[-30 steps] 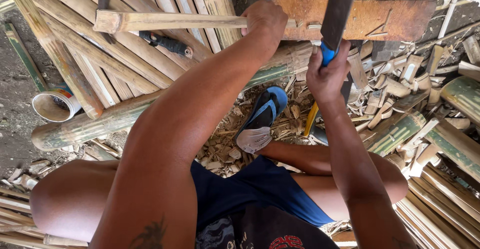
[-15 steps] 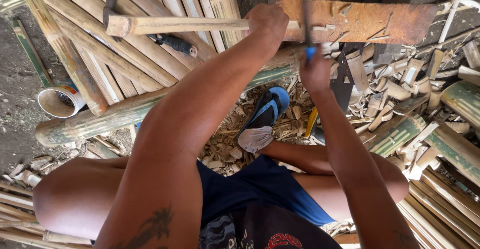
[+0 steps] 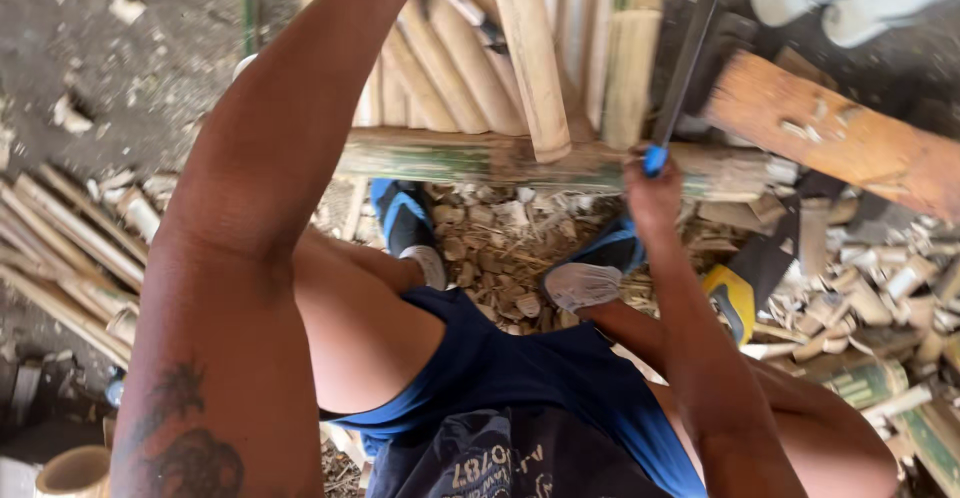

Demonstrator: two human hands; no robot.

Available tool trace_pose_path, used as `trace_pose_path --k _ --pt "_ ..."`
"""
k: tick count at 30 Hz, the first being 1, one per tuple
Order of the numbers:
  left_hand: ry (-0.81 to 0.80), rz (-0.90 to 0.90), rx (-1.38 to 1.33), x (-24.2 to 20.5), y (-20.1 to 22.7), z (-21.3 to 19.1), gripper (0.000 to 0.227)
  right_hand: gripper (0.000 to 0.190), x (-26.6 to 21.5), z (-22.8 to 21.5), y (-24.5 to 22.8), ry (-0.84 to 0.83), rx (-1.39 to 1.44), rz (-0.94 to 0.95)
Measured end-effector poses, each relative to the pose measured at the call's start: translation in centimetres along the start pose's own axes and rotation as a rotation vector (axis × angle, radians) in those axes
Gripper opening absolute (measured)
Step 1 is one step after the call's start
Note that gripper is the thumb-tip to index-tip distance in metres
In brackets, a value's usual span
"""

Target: The person sits on the ground and assembles a bamboo structure by placing split bamboo slats into a frame. They use a hammer to drive nails into the slats and a machete to trim or adjust pieces. The work continues with repetitive placement and fastening of bamboo components.

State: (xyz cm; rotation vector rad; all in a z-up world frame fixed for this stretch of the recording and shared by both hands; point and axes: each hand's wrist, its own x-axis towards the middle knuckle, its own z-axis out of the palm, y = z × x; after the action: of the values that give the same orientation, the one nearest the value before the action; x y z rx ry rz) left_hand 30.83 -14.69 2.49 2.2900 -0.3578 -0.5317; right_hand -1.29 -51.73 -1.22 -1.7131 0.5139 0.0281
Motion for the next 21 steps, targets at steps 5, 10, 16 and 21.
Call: trace_pose_path --k 5,10,16,21 --pt "0.193 -0.312 -0.594 -12.3 -10.2 -2.9 0.039 0.022 -4.5 12.6 -3.3 -0.303 -0.183 -0.129" --pt "0.207 -0.509 -0.779 -18.9 -13.8 2.7 0.040 0.031 -9.1 20.1 -3.5 -0.455 -0.418 -0.027" --pt "0.205 -0.421 -0.052 -19.8 -14.9 3.0 0.044 0.028 -10.5 22.7 -2.0 -0.409 -0.489 -0.042" --pt "0.005 0.046 0.686 -20.1 -13.9 0.5 0.048 0.027 -10.0 22.8 -1.8 -0.424 -0.570 -0.002"
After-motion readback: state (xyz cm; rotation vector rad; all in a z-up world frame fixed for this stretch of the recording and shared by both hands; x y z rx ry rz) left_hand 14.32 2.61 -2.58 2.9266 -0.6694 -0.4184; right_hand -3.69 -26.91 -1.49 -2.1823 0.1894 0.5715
